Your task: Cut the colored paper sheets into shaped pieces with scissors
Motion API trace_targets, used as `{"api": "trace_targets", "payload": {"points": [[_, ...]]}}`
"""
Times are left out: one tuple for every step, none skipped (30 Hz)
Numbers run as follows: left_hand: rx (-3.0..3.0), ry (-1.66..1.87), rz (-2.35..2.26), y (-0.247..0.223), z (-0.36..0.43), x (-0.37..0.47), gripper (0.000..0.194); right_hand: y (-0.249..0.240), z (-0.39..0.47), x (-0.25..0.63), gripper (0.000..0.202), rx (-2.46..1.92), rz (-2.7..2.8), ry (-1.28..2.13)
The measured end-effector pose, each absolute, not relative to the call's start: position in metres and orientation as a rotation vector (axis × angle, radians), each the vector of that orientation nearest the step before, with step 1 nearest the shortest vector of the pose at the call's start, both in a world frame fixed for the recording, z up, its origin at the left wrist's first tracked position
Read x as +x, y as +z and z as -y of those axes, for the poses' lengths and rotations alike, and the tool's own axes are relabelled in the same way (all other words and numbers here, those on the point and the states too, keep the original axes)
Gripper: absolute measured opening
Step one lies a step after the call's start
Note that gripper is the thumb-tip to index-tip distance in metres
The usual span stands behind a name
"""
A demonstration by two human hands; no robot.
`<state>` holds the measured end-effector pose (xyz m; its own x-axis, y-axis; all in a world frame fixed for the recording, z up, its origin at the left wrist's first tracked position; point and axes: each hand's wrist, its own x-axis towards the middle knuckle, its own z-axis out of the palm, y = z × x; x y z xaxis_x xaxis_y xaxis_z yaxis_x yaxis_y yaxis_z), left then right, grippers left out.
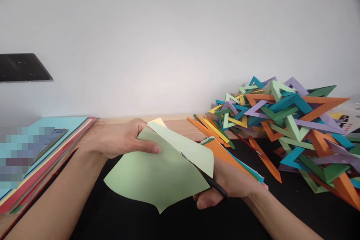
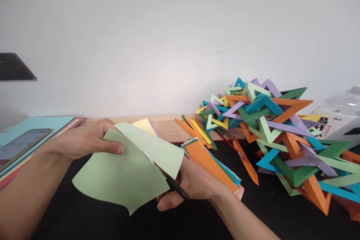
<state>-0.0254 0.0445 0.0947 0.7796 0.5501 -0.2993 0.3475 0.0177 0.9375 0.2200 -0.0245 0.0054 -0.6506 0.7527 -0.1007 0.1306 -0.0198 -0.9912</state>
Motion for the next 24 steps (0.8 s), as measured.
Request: {"api": "trace_targets", "payload": {"points": [[1.598,0.183,-0.741,0.096,-0.044,-0.025,0.017,0.005,0.025,0.219,0.045,-0.924,1.762,1.744],[1.607,0.186,-0.750,0.097,-0.044,-0.026,0.013,0.005,0.026,0.218,0.043,-0.927,1.732,1.756],[1.612,0.188,-0.759,0.098,-0.044,-0.026,0.011,0.005,0.027,0.217,0.044,-0.922,1.698,1.760],[1.615,0.186,-0.766,0.100,-0.043,-0.027,0.010,0.005,0.028,0.215,0.048,-0.908,1.661,1.766],[1.621,0.186,-0.769,0.101,-0.043,-0.028,0.009,0.005,0.029,0.214,0.054,-0.883,1.618,1.784],[1.629,0.188,-0.768,0.102,-0.042,-0.028,0.009,0.005,0.029,0.212,0.057,-0.852,1.566,1.814],[1.637,0.188,-0.767,0.103,-0.042,-0.028,0.008,0.005,0.030,0.211,0.057,-0.824,1.520,1.852],[1.642,0.189,-0.769,0.104,-0.042,-0.028,0.008,0.005,0.030,0.210,0.055,-0.809,1.482,1.883],[1.643,0.189,-0.777,0.104,-0.041,-0.028,0.007,0.005,0.030,0.209,0.053,-0.809,1.454,1.899],[1.643,0.190,-0.789,0.104,-0.041,-0.028,0.006,0.005,0.030,0.209,0.052,-0.818,1.440,1.906],[1.641,0.187,-0.801,0.104,-0.042,-0.028,0.007,0.005,0.030,0.209,0.052,-0.838,1.438,1.907],[1.641,0.183,-0.808,0.104,-0.042,-0.028,0.007,0.006,0.030,0.209,0.053,-0.863,1.449,1.904],[1.642,0.180,-0.810,0.104,-0.042,-0.028,0.007,0.006,0.030,0.209,0.057,-0.889,1.463,1.897],[1.644,0.179,-0.808,0.104,-0.042,-0.028,0.007,0.007,0.029,0.209,0.059,-0.905,1.469,1.888],[1.648,0.181,-0.801,0.104,-0.042,-0.028,0.007,0.007,0.029,0.208,0.060,-0.903,1.471,1.884],[1.656,0.189,-0.790,0.104,-0.042,-0.028,0.007,0.007,0.029,0.208,0.058,-0.888,1.469,1.885],[1.663,0.203,-0.774,0.104,-0.042,-0.028,0.007,0.007,0.029,0.207,0.056,-0.874,1.467,1.878],[1.664,0.221,-0.751,0.103,-0.042,-0.027,0.008,0.007,0.030,0.206,0.052,-0.861,1.468,1.860],[1.656,0.240,-0.727,0.102,-0.042,-0.027,0.009,0.007,0.030,0.205,0.046,-0.854,1.477,1.835],[1.641,0.260,-0.711,0.100,-0.042,-0.026,0.012,0.007,0.031,0.205,0.040,-0.860,1.497,1.809],[1.623,0.280,-0.709,0.098,-0.042,-0.026,0.015,0.008,0.032,0.204,0.034,-0.880,1.527,1.782],[1.606,0.295,-0.721,0.097,-0.043,-0.026,0.019,0.009,0.033,0.204,0.029,-0.907,1.565,1.752],[1.592,0.305,-0.744,0.095,-0.043,-0.026,0.022,0.011,0.033,0.204,0.024,-0.936,1.606,1.719],[1.585,0.311,-0.772,0.094,-0.043,-0.026,0.023,0.012,0.034,0.205,0.021,-0.970,1.654,1.686]]}}
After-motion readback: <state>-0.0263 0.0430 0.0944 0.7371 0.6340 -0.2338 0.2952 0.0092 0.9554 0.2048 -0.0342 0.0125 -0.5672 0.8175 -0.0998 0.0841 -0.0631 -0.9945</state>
